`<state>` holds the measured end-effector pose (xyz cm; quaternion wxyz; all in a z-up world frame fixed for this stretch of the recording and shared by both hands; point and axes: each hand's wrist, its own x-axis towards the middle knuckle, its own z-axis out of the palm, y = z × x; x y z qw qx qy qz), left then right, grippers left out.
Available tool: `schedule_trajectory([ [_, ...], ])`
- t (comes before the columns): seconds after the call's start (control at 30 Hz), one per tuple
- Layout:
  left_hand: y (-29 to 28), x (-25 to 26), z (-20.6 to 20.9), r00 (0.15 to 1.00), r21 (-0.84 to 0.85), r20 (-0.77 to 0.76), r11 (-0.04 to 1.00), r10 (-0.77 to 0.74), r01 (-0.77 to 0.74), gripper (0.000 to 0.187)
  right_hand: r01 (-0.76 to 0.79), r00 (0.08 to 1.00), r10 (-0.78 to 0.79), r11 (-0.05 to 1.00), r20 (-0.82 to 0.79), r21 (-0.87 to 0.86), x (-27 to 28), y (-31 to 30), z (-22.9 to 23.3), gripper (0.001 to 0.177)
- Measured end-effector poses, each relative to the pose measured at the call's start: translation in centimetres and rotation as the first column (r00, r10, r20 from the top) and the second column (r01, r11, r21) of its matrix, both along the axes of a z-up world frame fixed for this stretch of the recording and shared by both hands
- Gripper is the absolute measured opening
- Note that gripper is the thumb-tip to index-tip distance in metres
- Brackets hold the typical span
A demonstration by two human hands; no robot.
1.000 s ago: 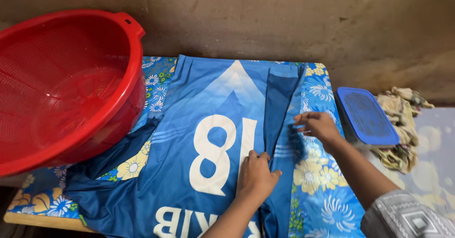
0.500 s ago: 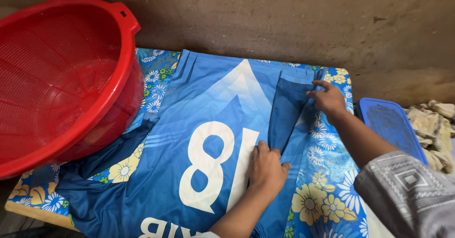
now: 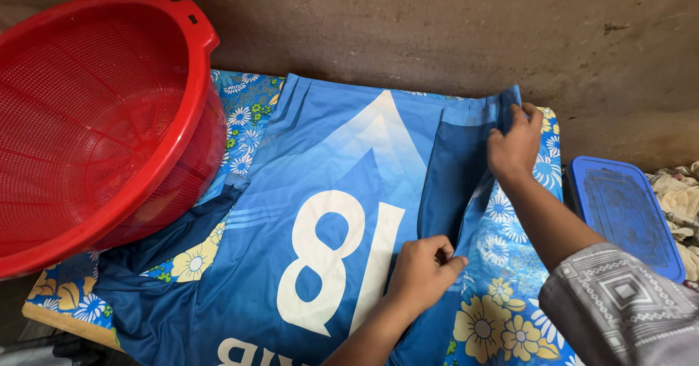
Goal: The person folds a blue sports jersey on a floral-patterned table. They smooth the fabric, fold the sleeves inward, fold the sides, and then fold the shirt in half and again to create a compact rectangle.
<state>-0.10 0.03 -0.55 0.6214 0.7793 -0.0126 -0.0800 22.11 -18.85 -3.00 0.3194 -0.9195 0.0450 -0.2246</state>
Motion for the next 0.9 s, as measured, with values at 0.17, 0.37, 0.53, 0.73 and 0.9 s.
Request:
schedule_trajectory([
  [0.17, 1.4, -0.6, 0.0, 0.991, -0.412, -0.135, 0.910, -0.016, -0.042, 0.020, -0.108, 0.991, 0.106, 0.994, 0.085, 0.024, 0.4, 2.9, 1.7, 0.067],
  [0.37, 4.9, -1.6, 0.3, 0.971, -0.269, -0.196, 0.944, 0.139, -0.190, 0.017, -0.260, 0.965, 0.258, 0.965, 0.054, 0.043, 1.5, 6.3, 2.3, 0.072],
  [0.53, 6.4, -2.0, -0.1, 0.977, -0.002, -0.118, 0.983, 0.180, -0.181, 0.030, -0.347, 0.868, 0.458, 0.835, -0.189, 0.427, 1.6, 7.9, 1.2, 0.074],
  [0.73, 6.2, -3.0, 1.2, 0.992, 0.272, -0.097, 0.961, 0.084, -0.054, 0.075, -0.466, 0.864, 0.439, 0.882, -0.248, -0.063, 1.5, 5.7, -3.4, 0.058],
  [0.9, 6.4, -4.8, 2.6, 0.978, 0.339, -0.173, 0.926, -0.113, 0.167, 0.066, -0.601, 0.778, 0.507, 0.771, -0.370, -0.208, 2.1, 4.4, -6.0, 0.065],
])
